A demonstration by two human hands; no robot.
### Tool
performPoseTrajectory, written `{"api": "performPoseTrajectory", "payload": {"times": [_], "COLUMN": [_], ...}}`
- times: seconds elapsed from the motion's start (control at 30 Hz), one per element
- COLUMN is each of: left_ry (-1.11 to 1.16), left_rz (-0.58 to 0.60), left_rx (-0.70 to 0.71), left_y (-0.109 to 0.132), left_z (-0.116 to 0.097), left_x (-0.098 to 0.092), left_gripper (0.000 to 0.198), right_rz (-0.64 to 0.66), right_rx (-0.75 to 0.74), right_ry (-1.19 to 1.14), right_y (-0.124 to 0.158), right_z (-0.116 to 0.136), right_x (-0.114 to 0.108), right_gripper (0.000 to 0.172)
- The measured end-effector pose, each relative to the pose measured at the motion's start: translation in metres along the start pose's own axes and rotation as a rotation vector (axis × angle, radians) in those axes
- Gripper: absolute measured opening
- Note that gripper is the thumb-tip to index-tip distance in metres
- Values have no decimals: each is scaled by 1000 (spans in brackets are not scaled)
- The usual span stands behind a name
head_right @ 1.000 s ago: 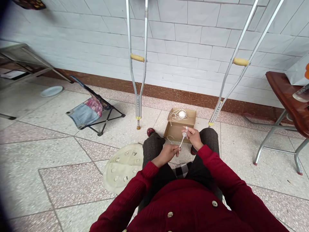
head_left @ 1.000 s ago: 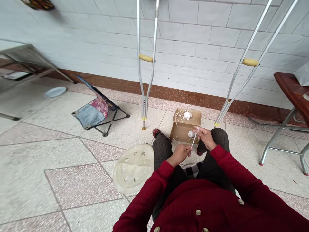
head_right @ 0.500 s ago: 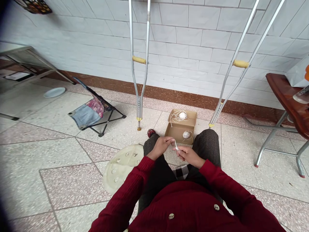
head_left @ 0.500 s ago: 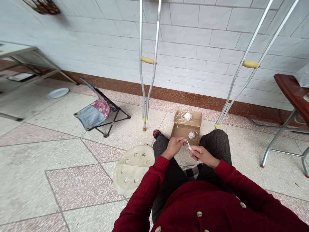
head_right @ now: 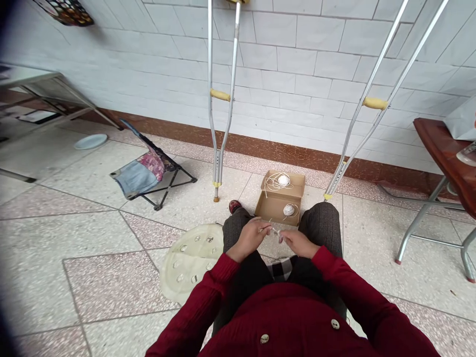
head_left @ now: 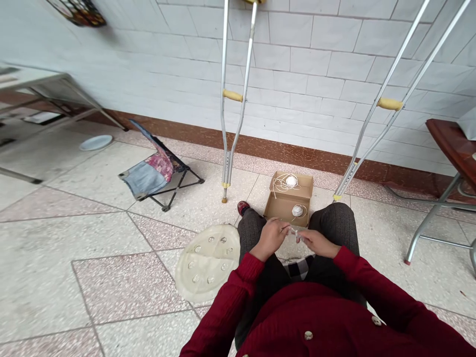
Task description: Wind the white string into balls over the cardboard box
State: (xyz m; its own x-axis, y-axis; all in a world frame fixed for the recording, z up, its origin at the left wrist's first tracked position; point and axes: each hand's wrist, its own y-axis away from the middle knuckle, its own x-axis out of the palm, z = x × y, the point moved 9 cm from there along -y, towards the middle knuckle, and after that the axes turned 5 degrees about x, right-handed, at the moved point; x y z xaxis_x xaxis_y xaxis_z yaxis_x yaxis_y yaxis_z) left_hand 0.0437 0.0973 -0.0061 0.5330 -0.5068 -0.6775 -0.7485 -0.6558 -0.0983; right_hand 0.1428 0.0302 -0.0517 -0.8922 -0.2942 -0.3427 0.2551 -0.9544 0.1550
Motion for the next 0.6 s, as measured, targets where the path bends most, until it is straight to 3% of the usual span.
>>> {"api": "performPoseTrajectory", "payload": {"times": [0.07,0.13,0.2,0.3,0.37,0.43,0.47,0.53,0.6], "left_ry": [28,126,226,270,211,115,76,51,109], "left_rz": [-19,-18,14,110,121,61,27,-13,-14], "left_rx": [-10,-64,-120,-141,-117,-81,-61,-33,-43], "left_y": [-2,-2,3,12,15,13,12,8,5], "left_z": [4,7,8,2,0,2,3,6,10], "left_x": [-7,0,19,46,44,25,14,-2,-5], "left_gripper": [29,32,36,37,34,30,28,26,29], "right_rz": [127,138,31,-159,-199,-104,2,260,406], "right_rx": [60,95,93,102,120,135,145,173,180], "right_ry": [-148,-326,-431,-385,-249,-140,-137,-257,-467], "right_y": [9,10,3,-9,-9,-3,2,17,27], "right_z": [8,20,27,12,-4,-16,-18,-11,9], "right_x": [18,18,-1,-33,-38,-22,-7,24,36], "right_gripper": [34,42,48,53,54,52,52,55,63]}}
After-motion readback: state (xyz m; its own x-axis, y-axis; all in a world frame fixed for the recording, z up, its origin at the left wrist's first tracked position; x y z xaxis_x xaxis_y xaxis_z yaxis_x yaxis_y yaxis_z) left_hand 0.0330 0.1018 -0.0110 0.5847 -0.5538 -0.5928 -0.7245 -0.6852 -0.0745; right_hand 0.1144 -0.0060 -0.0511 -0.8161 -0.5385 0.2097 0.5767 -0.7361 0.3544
